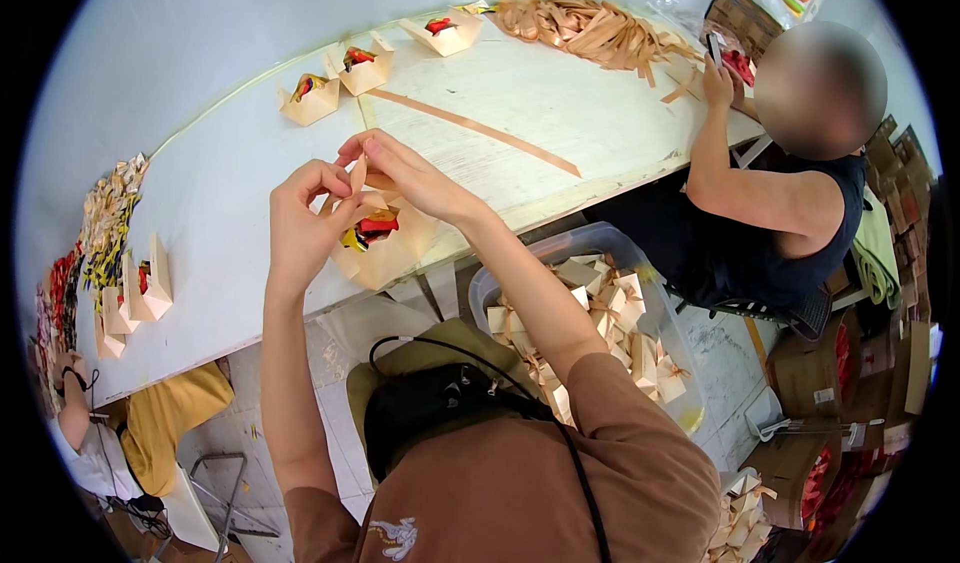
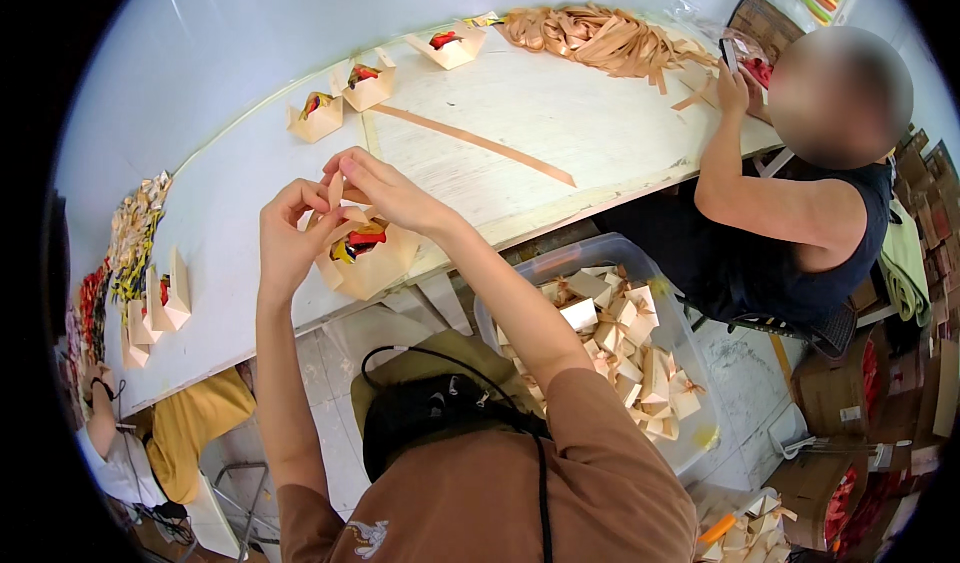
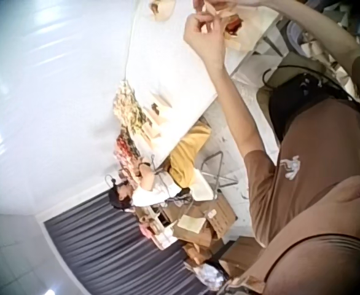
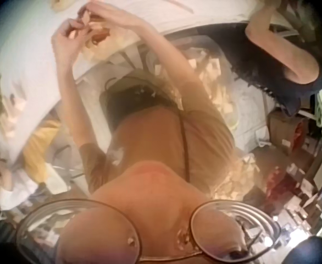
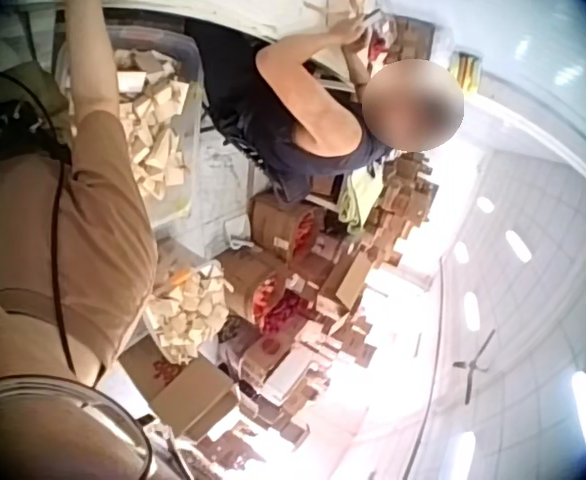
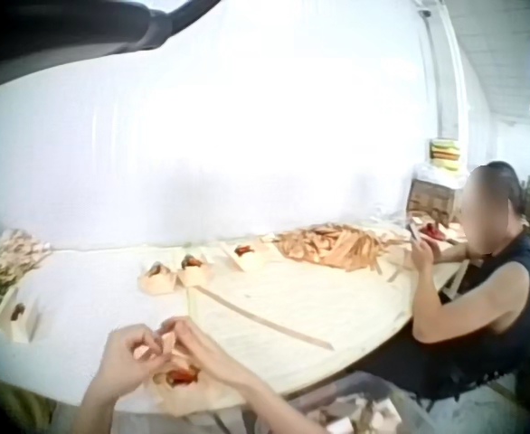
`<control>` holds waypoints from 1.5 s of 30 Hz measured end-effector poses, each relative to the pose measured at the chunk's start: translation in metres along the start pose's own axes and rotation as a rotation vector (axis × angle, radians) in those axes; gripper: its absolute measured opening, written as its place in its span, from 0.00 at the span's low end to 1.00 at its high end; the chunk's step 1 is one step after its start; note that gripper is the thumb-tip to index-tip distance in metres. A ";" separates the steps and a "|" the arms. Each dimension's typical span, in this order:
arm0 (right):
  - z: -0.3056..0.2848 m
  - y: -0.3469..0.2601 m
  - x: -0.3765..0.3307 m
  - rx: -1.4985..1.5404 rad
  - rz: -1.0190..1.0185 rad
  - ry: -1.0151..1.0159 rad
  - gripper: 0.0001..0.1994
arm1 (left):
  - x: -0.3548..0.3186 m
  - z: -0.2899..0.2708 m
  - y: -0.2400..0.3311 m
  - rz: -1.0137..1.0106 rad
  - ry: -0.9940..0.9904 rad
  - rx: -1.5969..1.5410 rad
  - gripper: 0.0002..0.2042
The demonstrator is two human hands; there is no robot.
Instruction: The person assembles small triangular gift boxes by folding paper flaps and securing them with thin wooden sticks. They place wrapped items into the boxes and arrange the finished units on the table.
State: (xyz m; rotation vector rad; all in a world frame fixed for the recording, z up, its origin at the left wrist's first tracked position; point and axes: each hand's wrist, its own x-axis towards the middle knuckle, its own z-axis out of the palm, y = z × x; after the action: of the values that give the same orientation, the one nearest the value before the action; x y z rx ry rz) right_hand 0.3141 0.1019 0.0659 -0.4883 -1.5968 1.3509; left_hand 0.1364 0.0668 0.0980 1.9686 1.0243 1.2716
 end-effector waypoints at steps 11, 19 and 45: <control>-0.023 -0.005 -0.015 -0.127 0.014 0.042 0.24 | -0.001 0.020 0.012 0.169 0.068 0.194 0.07; -0.012 0.001 -0.012 -0.003 0.084 -0.003 0.24 | -0.004 0.015 -0.001 0.491 0.091 0.654 0.10; -0.003 0.006 -0.001 -0.026 0.111 -0.019 0.14 | -0.003 0.019 -0.012 0.822 0.240 0.867 0.07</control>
State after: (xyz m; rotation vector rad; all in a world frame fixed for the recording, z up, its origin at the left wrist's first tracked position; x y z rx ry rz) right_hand 0.3152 0.1046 0.0599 -0.5886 -1.6241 1.4226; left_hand 0.1499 0.0695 0.0795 3.1835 1.0004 1.6715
